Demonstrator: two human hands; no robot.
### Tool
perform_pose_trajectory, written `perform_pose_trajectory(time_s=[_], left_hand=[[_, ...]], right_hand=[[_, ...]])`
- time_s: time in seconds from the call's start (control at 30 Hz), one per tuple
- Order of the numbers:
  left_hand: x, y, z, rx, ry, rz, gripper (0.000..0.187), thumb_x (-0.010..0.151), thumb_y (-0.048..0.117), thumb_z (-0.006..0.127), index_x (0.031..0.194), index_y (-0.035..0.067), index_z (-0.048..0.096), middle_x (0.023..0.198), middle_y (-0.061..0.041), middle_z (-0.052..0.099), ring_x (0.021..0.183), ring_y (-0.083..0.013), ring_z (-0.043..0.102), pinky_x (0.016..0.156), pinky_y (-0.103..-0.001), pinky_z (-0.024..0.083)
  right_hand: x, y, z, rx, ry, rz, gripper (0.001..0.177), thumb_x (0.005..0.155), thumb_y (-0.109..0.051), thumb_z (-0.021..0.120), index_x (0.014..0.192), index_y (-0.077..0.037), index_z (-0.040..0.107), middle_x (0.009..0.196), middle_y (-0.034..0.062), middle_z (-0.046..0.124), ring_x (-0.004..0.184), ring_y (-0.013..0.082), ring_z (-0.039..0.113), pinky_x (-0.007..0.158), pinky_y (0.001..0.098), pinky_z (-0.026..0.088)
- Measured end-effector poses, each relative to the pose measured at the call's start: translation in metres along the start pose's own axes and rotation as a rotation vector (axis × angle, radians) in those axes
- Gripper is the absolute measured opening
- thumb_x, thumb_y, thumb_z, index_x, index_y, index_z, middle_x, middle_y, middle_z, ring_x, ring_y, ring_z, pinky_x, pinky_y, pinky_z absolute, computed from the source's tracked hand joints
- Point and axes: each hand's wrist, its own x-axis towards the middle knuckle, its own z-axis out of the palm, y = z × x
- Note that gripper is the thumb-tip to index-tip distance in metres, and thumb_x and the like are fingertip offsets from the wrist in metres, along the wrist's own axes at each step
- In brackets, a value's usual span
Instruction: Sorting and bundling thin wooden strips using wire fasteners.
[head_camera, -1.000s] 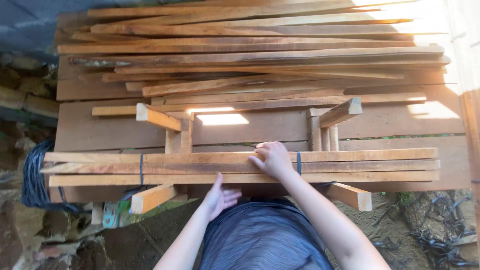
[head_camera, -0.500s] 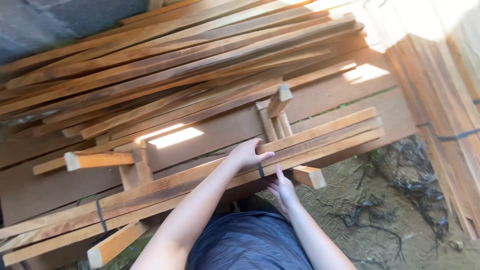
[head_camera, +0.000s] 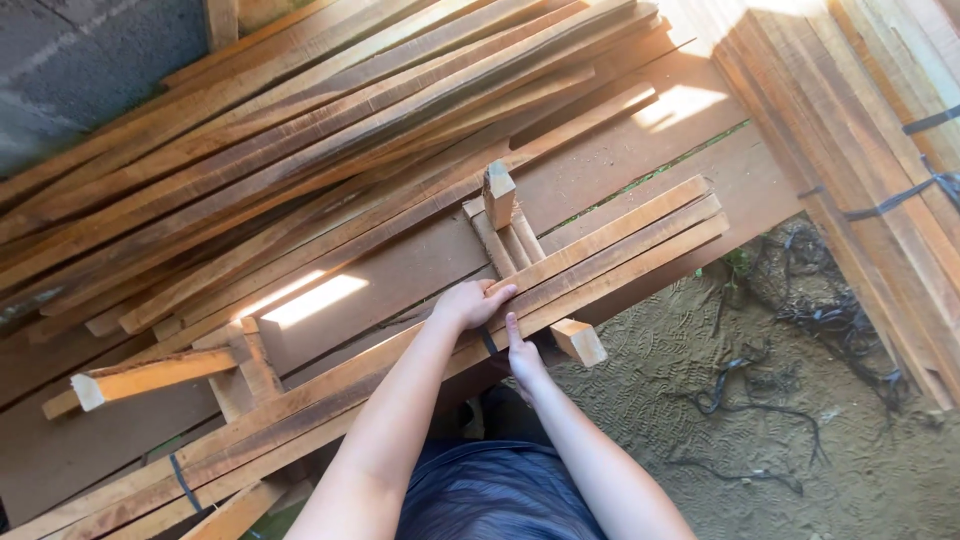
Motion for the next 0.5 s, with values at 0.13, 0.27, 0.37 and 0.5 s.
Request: perform_pose_trajectory(time_s=[0.13,0.27,0.37,0.5], left_hand=[[0.021,-0.013,0.010,0.021,0.028,-0.009,0.081,0.091,0.078,0.032,0.146,0.024,0.057,0.138,-0.018,0.066,0.137,-0.0342,0.055,0.113,-0.050,0.044],[0.007,-0.009,0.010,0.036,0.031,-0.018,0.083,0.092,0.077,0.028,0.146,0.021,0.055,0.137,-0.020,0.065,0.136,-0.0349,0.056,0.113,-0.051,0.043],[-0.010,-0.002,0.004,0.056,0.045,0.004,0.083,0.092,0.074,0.031,0.148,0.017,0.053,0.139,-0.020,0.064,0.136,-0.0361,0.056,0.113,-0.051,0.044],[-0.019,-0.004,-0.002,0.040,0.040,0.039,0.087,0.089,0.074,0.038,0.150,0.013,0.048,0.143,-0.020,0.061,0.136,-0.0385,0.055,0.114,-0.052,0.043]], right_hand=[[-0.075,-0.066,0.031,0.328,-0.039,0.021,0.115,0.087,-0.068,0.070,0.154,0.013,0.025,0.152,0.0383,0.035,0.140,0.0568,0.037,0.112,0.0701,0.031],[-0.065,-0.064,0.033,0.470,-0.012,0.070,0.114,0.083,-0.071,0.072,0.158,0.001,0.027,0.156,0.0313,0.040,0.141,0.0503,0.042,0.111,0.0695,0.033],[-0.043,-0.051,0.028,0.504,0.015,0.101,0.111,0.082,-0.070,0.073,0.159,-0.002,0.029,0.155,0.0284,0.044,0.140,0.0468,0.045,0.110,0.0670,0.036],[-0.028,-0.038,0.035,0.552,0.084,0.069,0.104,0.085,-0.064,0.074,0.158,-0.002,0.032,0.156,0.0270,0.043,0.143,0.0425,0.044,0.114,0.0611,0.037]])
